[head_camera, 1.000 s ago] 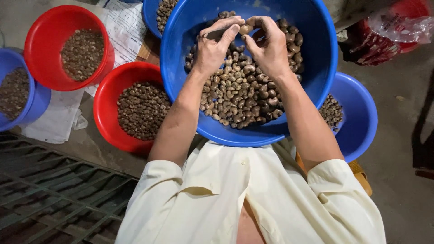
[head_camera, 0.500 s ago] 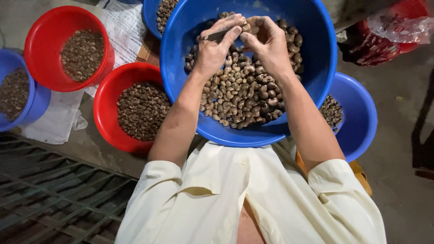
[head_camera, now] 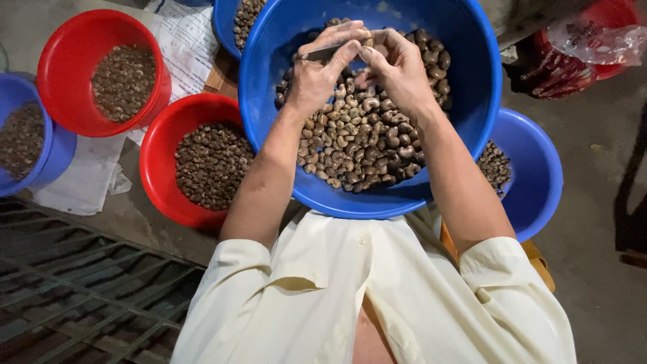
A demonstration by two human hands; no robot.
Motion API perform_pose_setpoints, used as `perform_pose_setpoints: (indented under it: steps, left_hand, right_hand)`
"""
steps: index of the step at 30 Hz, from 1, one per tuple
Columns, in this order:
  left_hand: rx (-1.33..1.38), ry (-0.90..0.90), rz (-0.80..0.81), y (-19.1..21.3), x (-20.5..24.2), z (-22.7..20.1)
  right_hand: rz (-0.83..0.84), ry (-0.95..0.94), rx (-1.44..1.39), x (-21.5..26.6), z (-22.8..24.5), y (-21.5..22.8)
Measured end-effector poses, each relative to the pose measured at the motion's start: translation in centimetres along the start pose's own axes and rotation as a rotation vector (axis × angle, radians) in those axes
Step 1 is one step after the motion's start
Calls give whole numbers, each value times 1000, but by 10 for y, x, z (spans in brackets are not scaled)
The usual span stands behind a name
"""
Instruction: Using a small hand tool to shell or peel individual nuts in a factory setting
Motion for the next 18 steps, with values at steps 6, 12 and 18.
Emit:
perform_pose_setpoints:
  steps: [6,12,18]
  left_hand:
    - [53,72,-27,1,1,0]
    - [-35,72,-100,3,0,7]
    - [-132,41,-100,1,4,35]
  right_hand:
    - [78,-10,-58,2,4,-2]
    - [39,-161,-82,6,17,1]
    - [-388,242,119,50,35,65]
Point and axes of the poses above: each hand's wrist, its own x-axis away from the middle knuckle, its own y-axis out of the back of the hand, z = x × y, the point moved 2 cm from there along -x, towards the middle knuckle, and after that the axes turned 8 degrees about -z, right-handed, at the moved point
